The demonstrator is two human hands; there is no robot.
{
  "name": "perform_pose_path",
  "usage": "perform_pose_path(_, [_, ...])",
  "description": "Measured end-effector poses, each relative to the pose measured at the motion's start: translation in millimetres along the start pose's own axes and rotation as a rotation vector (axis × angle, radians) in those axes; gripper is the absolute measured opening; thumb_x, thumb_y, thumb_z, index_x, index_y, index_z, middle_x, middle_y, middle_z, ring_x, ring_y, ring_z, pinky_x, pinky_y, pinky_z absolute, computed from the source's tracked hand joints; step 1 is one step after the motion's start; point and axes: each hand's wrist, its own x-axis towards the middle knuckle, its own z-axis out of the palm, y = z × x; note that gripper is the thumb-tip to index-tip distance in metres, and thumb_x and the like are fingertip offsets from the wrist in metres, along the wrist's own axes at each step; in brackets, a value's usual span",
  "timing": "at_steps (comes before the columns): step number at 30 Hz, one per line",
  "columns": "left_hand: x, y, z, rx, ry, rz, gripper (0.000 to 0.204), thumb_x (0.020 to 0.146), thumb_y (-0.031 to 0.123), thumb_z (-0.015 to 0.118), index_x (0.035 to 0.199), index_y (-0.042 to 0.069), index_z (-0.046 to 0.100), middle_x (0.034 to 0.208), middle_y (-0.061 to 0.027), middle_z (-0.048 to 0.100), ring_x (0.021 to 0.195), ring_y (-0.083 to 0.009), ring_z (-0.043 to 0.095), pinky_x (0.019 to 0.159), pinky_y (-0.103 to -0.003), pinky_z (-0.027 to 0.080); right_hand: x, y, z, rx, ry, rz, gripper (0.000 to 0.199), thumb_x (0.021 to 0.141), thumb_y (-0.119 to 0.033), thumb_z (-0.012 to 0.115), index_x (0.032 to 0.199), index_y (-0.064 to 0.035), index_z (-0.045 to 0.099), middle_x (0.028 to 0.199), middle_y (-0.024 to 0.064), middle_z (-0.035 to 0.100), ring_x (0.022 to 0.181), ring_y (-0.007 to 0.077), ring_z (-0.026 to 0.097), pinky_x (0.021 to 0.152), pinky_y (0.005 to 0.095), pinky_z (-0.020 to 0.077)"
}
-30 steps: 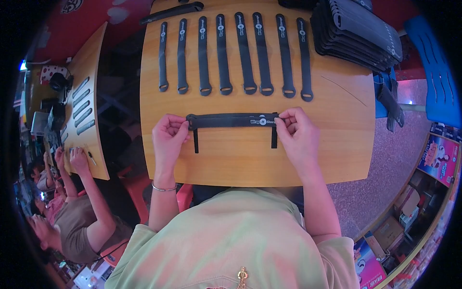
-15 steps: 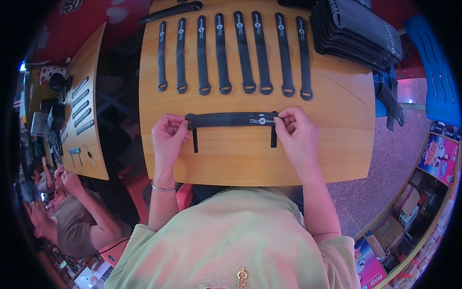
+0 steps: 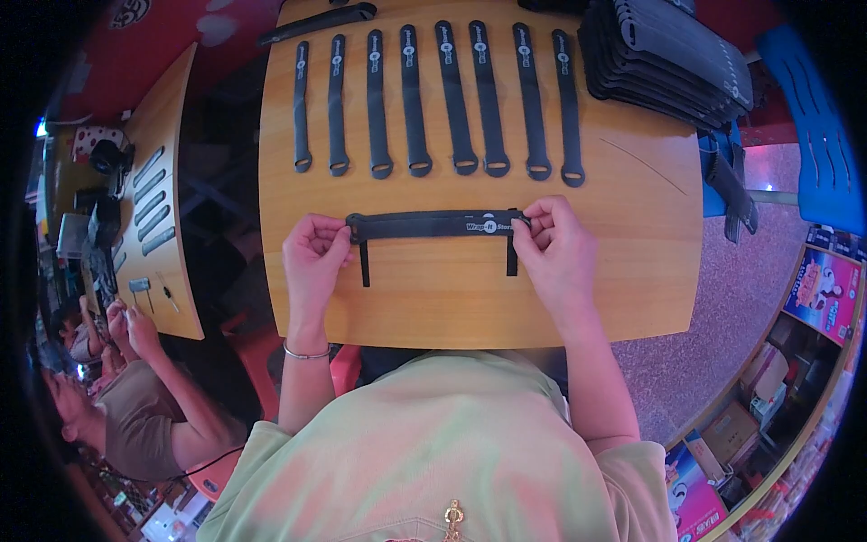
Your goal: Inspecting and sorting black watch straps or bands at a workstation.
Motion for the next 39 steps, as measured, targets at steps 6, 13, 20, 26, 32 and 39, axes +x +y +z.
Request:
perform_pose_path(6, [0,0,1,0.015,0.007,0.001,0.006,0.082,-0.003,0.064,0.086,-0.002,0.059,0.071,-0.0031,0.062,0.057,-0.0055,0.058,0.051,-0.017,0.046,0,-1,0,-0.049,0.012,-0.027,0.016,0.079,-0.003,0.069,0.086,-0.0028,0.054,0.065,0.0009,0.055,0.053,0.0053,0.050,0.050,0.0213,0.0428])
perform_pose_path(13, [-1,0,1,0.040,0.051,-0.045,0.006,0.082,-0.003,0.064,0.086,-0.002,0.059,0.072,-0.0034,0.062,0.057,-0.0053,0.058,0.051,-0.017,0.046,-2,-4,0,-0.111,-0.029,0.014,0.017,0.078,-0.004,0.070,0.082,-0.0024,0.054,0.066,0.0025,0.057,0.053,0.0083,0.053,0.051,0.0236,0.0444])
perform_pose_path(20, [-1,-2,1,-0.004,0.004,0.040,0.007,0.082,-0.004,0.063,0.087,-0.002,0.059,0.072,-0.0033,0.062,0.057,-0.0060,0.058,0.051,-0.018,0.046,-2,-3,-1,-0.123,0.034,-0.074,0.017,0.077,-0.003,0.070,0.081,-0.0025,0.053,0.071,0.0050,0.055,0.056,0.0119,0.054,0.054,0.0266,0.0456])
perform_pose_path(26, [-4,-5,3,0.022,0.039,0.094,0.007,0.081,-0.005,0.063,0.085,-0.002,0.059,0.070,-0.0022,0.061,0.057,-0.0059,0.056,0.051,-0.018,0.044,0,1,-1,-0.078,0.064,-0.170,0.016,0.077,-0.003,0.069,0.082,-0.0022,0.054,0.071,0.0040,0.053,0.057,0.0117,0.052,0.054,0.0259,0.0449])
perform_pose_path(32, [-4,-9,4,0.058,0.071,0.153,0.008,0.080,-0.004,0.064,0.085,-0.002,0.060,0.066,-0.0017,0.059,0.057,-0.0058,0.055,0.051,-0.019,0.044,-2,0,-3,-0.044,0.024,-0.094,0.014,0.077,-0.002,0.068,0.081,-0.0022,0.055,0.069,0.0029,0.052,0.057,0.0099,0.049,0.053,0.0253,0.0439])
perform_pose_path(39, [-23,0,8,0.142,0.241,0.328,0.012,0.078,-0.003,0.068,0.086,0.000,0.060,0.087,-0.0077,0.061,0.065,-0.0095,0.058,0.056,-0.022,0.046,-9,3,-4,-0.045,0.077,-0.211,0.013,0.079,-0.003,0.068,0.081,-0.0025,0.055,0.069,0.0033,0.054,0.057,0.0103,0.051,0.053,0.0253,0.0443])
